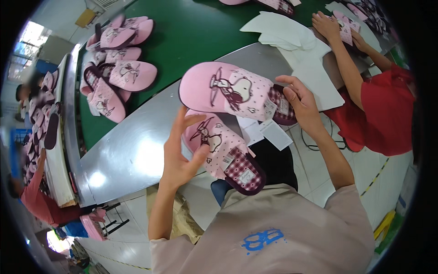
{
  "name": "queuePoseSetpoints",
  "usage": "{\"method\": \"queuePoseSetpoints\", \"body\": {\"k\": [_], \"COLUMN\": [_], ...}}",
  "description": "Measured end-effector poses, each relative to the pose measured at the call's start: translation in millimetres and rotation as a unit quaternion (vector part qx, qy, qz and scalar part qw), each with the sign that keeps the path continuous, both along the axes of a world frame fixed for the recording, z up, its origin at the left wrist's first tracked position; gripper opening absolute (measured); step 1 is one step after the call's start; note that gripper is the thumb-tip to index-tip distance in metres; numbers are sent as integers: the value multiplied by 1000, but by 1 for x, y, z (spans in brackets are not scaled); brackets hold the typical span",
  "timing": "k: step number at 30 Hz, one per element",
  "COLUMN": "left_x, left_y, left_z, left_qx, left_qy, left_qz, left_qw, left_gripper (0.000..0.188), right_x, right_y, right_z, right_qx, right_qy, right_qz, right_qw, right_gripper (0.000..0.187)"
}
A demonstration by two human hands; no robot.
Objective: The person inserts white paper inserts into pink cartoon-themed slippers on a factory table. The person repeatedly picks up slippers, places paper inside, and sets them aside, while a coworker performs similar actions nearby.
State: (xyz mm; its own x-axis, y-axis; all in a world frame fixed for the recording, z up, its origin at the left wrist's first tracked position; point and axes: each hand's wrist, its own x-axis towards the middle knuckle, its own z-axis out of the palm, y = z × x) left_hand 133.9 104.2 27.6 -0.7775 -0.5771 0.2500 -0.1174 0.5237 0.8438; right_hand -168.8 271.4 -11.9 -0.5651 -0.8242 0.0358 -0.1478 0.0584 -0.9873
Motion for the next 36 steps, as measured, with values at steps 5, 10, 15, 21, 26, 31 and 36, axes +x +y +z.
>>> {"method": "queuePoseSetpoints", "body": {"k": [5,10,15,21,26,31,36], "left_x": [-18,-29,-46,-58,-86,-103,-97], "left_y": [12,16,22,25,20,25,24], "left_z": [-12,-25,-25,-36,-42,-41,-38], "left_qx": [-203,-237,-238,-245,-251,-263,-254], "left_qy": [-112,-87,-33,27,72,64,47], "left_qz": [-48,-6,19,78,106,91,67], "left_qw": [971,968,970,966,959,958,964], "left_gripper": [81,70,42,23,21,26,30], "right_x": [4,-28,-86,-93,-90,-94,-81], "right_y": [17,30,12,46,77,87,76], "right_z": [7,30,32,33,37,22,23], "right_qx": [-24,90,135,234,232,269,288], "right_qy": [-2,260,502,520,422,441,486], "right_qz": [-15,40,-48,28,71,14,4], "right_qw": [1000,961,853,821,873,856,825], "right_gripper": [32,25,43,89,99,92,77]}}
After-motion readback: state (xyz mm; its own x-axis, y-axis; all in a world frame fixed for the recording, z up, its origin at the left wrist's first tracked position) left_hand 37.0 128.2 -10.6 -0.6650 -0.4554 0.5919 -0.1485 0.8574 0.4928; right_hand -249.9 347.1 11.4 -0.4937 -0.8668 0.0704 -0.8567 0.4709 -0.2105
